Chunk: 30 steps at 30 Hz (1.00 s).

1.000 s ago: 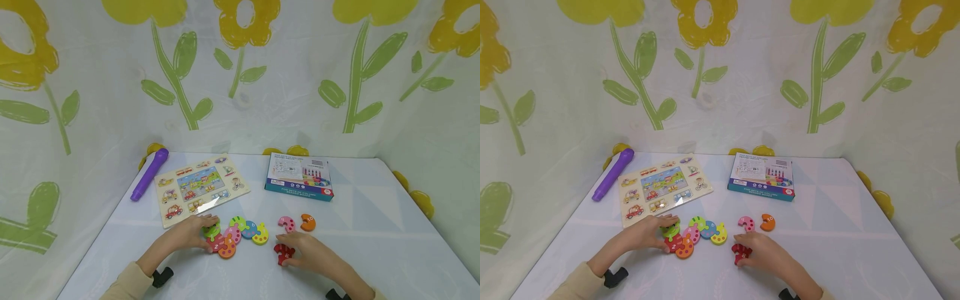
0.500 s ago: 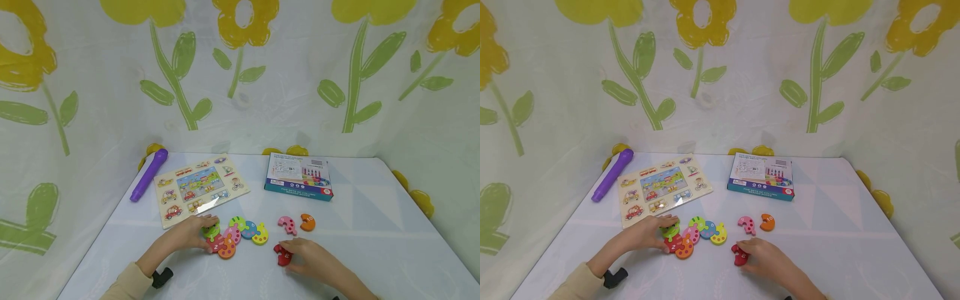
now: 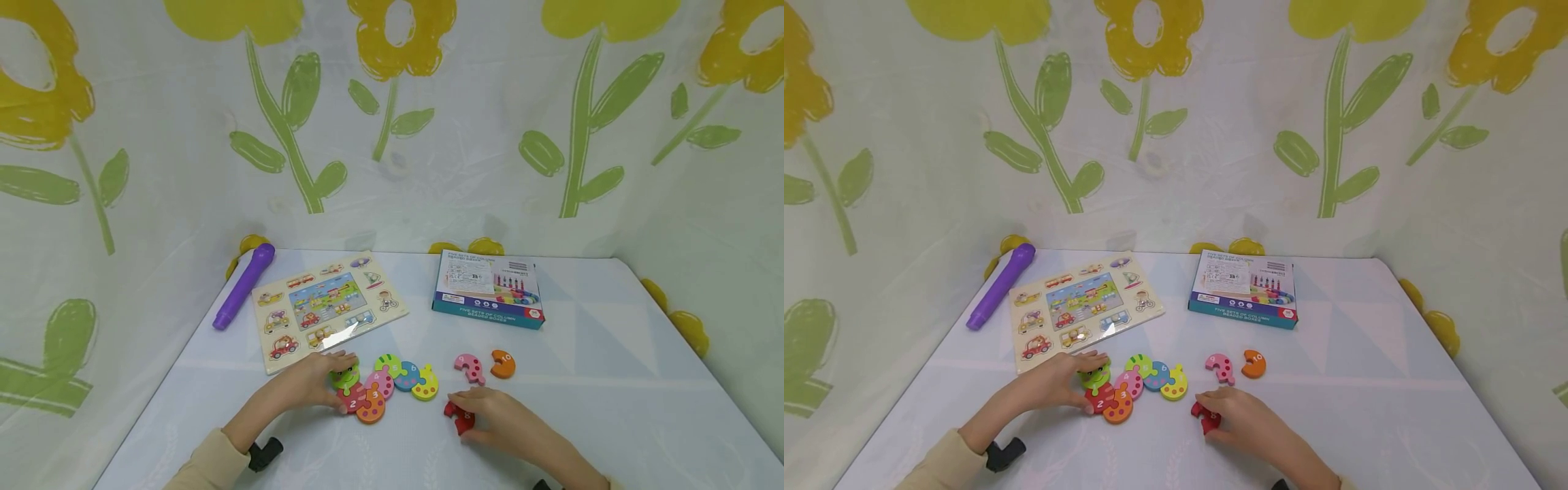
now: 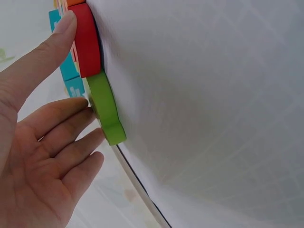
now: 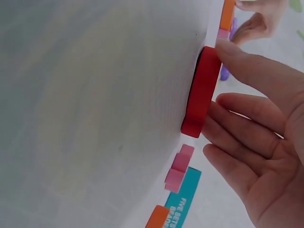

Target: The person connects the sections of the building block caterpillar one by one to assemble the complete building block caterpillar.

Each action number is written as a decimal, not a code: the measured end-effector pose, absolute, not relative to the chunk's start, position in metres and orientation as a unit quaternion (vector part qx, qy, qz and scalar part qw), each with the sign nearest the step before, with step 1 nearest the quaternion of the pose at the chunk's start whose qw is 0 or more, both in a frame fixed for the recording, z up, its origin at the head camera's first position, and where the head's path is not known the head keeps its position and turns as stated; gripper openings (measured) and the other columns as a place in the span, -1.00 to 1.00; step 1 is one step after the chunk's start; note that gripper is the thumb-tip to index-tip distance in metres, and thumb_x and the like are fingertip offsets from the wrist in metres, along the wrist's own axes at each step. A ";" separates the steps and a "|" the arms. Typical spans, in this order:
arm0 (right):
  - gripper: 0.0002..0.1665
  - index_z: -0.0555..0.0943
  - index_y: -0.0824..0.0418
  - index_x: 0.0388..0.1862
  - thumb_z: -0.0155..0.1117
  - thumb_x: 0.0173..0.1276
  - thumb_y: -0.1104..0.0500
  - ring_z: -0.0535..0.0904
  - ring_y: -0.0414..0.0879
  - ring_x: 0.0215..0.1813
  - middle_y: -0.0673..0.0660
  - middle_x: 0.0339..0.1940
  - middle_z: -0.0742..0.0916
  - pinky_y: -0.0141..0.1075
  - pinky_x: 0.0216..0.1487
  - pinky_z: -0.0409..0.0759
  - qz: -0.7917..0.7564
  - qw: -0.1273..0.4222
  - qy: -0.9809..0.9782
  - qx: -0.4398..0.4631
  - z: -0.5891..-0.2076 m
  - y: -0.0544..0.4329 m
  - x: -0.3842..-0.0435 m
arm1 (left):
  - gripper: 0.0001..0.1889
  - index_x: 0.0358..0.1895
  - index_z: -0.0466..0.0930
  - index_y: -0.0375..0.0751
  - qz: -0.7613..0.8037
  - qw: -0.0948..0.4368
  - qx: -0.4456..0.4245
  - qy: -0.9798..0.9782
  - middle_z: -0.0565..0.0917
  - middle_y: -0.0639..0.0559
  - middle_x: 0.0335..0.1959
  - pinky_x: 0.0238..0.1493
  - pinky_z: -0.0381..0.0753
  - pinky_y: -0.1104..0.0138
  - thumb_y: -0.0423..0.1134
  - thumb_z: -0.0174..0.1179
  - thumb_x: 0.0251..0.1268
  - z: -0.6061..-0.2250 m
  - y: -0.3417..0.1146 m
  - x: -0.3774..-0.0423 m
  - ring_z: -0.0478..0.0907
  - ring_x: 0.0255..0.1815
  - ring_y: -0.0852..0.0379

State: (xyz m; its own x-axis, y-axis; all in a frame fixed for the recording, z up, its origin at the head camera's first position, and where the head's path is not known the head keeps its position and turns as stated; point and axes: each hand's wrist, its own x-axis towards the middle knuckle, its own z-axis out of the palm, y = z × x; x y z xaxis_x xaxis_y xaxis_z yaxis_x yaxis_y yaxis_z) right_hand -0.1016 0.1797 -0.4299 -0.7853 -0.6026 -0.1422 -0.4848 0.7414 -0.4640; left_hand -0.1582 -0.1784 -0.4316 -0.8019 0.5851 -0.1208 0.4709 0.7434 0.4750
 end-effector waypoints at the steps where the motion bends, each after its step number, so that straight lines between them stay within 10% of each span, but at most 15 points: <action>1: -0.39 0.63 0.19 0.16 0.51 0.11 0.05 0.61 0.00 0.07 0.08 0.01 0.72 -0.21 -0.06 0.69 -0.204 0.143 0.923 -0.294 -0.430 0.179 -0.102 | -0.17 0.29 0.48 -0.18 0.216 0.132 0.285 0.924 0.47 -0.03 0.31 0.35 0.34 0.06 0.00 0.54 -0.17 -0.432 -0.178 -0.158 0.30 0.39 -0.09; 30: -0.43 0.59 0.26 0.19 0.46 0.19 0.17 0.61 -0.07 0.12 0.04 0.09 0.70 -0.27 0.03 0.65 -0.273 0.104 0.896 -0.334 -0.421 0.184 -0.132 | -0.17 0.30 0.47 -0.18 0.226 0.144 0.284 0.921 0.46 -0.03 0.32 0.35 0.34 0.07 0.00 0.53 -0.14 -0.431 -0.179 -0.158 0.27 0.41 -0.08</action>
State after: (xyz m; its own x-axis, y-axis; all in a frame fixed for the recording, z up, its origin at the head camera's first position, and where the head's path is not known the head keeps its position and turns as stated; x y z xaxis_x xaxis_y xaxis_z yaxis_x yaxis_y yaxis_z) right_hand -0.1318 0.1841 -0.4212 -0.7554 -0.6553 -0.0043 -0.5418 0.6283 -0.5583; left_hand -0.1581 -0.1788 -0.4308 -0.7970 0.5881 -0.1374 0.4577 0.7366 0.4979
